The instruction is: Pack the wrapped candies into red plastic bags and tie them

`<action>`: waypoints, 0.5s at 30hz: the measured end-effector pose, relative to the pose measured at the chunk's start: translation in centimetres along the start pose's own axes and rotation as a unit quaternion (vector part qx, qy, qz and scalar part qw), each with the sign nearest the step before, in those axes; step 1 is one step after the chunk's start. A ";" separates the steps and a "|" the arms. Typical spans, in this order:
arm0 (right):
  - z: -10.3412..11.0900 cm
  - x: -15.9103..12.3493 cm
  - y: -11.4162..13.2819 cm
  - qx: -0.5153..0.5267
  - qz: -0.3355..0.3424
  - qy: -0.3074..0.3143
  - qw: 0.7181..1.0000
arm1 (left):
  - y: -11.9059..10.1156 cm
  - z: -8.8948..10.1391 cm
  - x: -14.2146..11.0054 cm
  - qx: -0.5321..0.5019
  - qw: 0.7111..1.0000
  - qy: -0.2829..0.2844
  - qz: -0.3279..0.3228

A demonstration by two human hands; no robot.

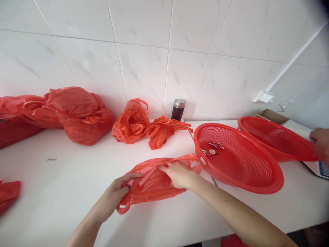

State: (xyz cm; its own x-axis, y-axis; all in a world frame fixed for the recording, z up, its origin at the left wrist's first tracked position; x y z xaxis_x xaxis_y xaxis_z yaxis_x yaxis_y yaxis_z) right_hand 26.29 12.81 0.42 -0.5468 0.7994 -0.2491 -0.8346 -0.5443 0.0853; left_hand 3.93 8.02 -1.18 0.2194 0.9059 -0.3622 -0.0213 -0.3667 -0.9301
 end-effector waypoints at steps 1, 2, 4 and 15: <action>-0.3 -0.2 -0.7 0.006 -0.022 0.044 0.999 | 0.1 0.4 -0.2 -0.044 0.999 -0.003 0.004; -0.3 -0.5 -1.2 0.019 -0.039 0.086 0.995 | 0.2 0.7 -0.3 -0.083 0.996 -0.009 0.008; 0.8 -1.7 -1.3 0.072 -0.031 0.125 0.989 | 0.1 0.9 -0.4 -0.128 0.992 -0.010 0.015; 10.9 -10.1 -15.4 0.226 -0.149 -0.125 0.955 | 1.7 0.0 -0.9 -0.011 0.999 0.045 0.028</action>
State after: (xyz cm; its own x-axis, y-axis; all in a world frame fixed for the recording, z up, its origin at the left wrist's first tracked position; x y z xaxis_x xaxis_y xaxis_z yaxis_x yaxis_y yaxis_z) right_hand 43.91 15.84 12.11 -0.2325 0.9681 -0.0934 -0.8684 -0.1634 0.4683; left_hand 3.69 6.62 -2.40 0.3053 0.8617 -0.4053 -0.0150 -0.4213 -0.9068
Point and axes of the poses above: each hand's wrist, its own x-axis towards the middle knuckle, its own z-axis out of the back of the hand, y = z × x, the point moved 4 cm from there along x, towards the middle knuckle, and after that the axes turned 5 degrees about -x, right-handed, at the moved point
